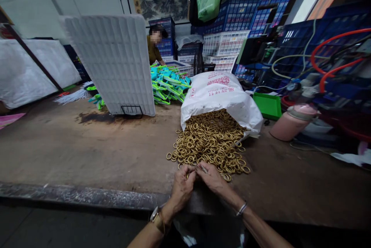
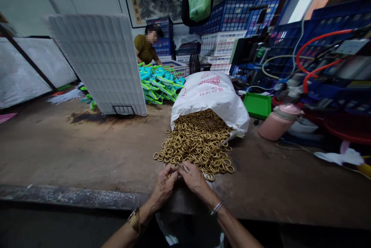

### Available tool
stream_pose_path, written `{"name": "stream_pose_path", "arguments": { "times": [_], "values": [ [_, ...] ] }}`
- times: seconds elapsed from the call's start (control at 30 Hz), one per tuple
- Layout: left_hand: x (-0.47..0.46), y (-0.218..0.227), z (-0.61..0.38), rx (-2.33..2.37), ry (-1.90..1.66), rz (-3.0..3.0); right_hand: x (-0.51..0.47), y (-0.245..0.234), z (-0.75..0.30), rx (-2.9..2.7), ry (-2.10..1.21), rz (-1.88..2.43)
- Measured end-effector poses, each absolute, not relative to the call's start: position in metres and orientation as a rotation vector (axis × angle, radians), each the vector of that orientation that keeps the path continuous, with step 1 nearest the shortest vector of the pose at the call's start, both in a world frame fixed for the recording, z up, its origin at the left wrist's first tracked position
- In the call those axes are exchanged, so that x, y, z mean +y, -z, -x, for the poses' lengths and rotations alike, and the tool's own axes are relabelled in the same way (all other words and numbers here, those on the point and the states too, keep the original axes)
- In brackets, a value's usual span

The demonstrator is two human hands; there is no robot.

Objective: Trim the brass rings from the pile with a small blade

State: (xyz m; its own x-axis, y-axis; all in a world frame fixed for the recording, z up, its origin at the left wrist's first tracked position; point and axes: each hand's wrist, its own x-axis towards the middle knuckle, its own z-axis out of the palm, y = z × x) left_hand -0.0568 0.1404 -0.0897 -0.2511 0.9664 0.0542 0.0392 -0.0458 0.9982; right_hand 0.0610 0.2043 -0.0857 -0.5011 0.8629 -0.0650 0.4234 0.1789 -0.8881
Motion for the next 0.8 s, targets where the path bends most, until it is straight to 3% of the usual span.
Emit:
{"name": "stream_pose_path", "arguments": {
  "times": [0.27, 0.8],
  "values": [
    [0.131, 0.075, 0.057, 1.284, -1.379, -0.905, 0.200, 0.082, -0.056, -1.818, -1.482, 1.195],
    [0.100, 0.048, 0.060, 0.897, -1.350, -0.515, 0.174, 0.038, -0.055, -1.899, -1.499, 0.973]
  ]
}}
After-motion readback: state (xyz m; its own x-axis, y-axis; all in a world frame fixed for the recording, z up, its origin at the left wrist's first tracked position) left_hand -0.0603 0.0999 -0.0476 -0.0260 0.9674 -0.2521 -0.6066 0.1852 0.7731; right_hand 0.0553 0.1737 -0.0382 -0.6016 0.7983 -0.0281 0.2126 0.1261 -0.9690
